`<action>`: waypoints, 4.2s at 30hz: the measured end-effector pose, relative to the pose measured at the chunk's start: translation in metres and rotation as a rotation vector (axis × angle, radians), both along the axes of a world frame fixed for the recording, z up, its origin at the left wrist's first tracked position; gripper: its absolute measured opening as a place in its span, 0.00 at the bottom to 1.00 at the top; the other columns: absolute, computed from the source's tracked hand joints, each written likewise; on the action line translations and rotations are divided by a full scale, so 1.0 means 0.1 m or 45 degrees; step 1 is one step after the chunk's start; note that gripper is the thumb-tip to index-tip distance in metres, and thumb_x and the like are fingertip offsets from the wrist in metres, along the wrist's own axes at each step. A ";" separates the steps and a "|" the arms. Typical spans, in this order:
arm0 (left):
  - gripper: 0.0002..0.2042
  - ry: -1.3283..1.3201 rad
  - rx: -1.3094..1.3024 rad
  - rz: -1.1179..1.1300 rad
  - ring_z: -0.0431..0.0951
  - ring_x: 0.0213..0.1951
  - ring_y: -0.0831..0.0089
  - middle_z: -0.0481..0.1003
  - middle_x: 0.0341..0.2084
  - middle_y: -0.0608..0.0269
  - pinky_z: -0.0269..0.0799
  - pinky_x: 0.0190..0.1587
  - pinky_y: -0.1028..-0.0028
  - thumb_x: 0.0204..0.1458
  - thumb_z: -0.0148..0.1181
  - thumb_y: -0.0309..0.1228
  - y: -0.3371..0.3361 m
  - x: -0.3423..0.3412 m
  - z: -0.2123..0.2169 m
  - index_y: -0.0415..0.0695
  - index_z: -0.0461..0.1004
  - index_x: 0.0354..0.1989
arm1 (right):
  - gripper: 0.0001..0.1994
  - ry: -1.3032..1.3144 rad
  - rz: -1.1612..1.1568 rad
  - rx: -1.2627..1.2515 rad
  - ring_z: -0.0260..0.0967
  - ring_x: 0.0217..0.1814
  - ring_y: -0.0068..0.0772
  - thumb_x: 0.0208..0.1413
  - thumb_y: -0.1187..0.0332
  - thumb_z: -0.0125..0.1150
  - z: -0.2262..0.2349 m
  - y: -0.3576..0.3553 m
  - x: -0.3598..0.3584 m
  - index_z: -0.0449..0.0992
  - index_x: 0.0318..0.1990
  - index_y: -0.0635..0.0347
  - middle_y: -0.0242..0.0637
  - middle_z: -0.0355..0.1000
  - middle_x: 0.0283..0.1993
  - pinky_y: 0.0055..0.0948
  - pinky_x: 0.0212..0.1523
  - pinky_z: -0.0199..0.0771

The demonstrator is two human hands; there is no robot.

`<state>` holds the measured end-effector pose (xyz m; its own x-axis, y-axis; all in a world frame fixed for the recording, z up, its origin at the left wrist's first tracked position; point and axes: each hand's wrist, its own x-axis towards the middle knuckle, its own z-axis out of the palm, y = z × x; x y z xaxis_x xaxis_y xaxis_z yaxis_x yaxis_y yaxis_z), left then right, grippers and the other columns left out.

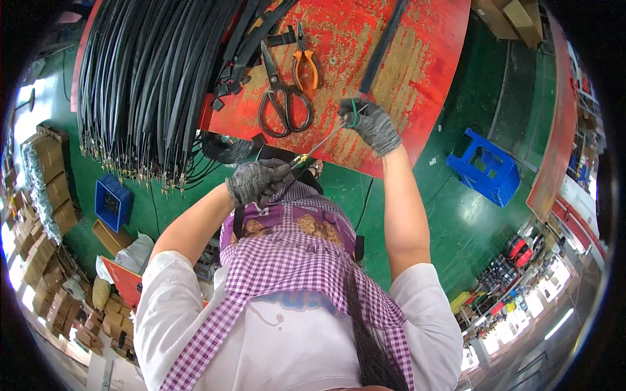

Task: The person strips the outer insulation from black cables using pliers and a knife, then cuts the cables to length. They repeat this process for multiple cables on a red workbench in a workshop.

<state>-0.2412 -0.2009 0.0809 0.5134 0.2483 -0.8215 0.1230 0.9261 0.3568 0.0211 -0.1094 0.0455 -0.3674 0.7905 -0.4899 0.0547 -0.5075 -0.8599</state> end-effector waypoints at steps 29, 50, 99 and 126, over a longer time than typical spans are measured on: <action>0.12 -0.227 1.019 -0.252 0.65 0.22 0.83 0.66 0.19 0.69 0.63 0.28 0.82 0.50 0.44 0.34 0.01 1.19 0.51 0.39 0.66 0.38 | 0.17 0.137 -0.441 0.232 0.62 0.40 0.24 0.45 0.74 0.52 0.90 -1.41 0.32 0.61 0.45 0.64 0.36 0.65 0.40 0.24 0.41 0.64; 0.14 -0.412 1.372 -1.094 0.66 0.42 0.65 0.66 0.40 0.57 0.60 0.45 0.70 0.47 0.45 0.30 -0.54 1.33 0.71 0.43 0.64 0.43 | 0.12 0.048 -0.408 0.542 0.61 0.42 0.28 0.51 0.67 0.45 0.73 -2.39 0.36 0.65 0.42 0.63 0.39 0.65 0.39 0.24 0.42 0.62; 0.19 -0.330 -0.032 0.617 0.53 0.09 0.83 0.55 0.07 0.75 0.51 0.10 0.84 0.37 0.58 0.45 2.65 2.31 -0.51 0.49 0.55 0.14 | 0.12 -0.926 -0.345 0.167 0.61 0.20 0.37 0.51 0.63 0.41 0.10 -1.12 0.08 0.65 0.27 0.62 0.40 0.64 0.19 0.33 0.21 0.61; 0.16 0.307 0.373 0.282 0.59 0.09 0.81 0.61 0.08 0.71 0.57 0.11 0.80 0.39 0.57 0.45 2.78 2.46 -0.36 0.47 0.61 0.18 | 0.13 -1.562 0.153 0.321 0.64 0.21 0.41 0.51 0.65 0.37 0.43 -0.87 0.24 0.65 0.32 0.65 0.43 0.66 0.21 0.35 0.23 0.64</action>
<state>0.0051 0.0771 0.0451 0.2238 0.5709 -0.7899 0.0449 0.8036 0.5935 0.0449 -0.1961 0.0887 0.1459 0.9048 -0.4000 0.9195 -0.2733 -0.2826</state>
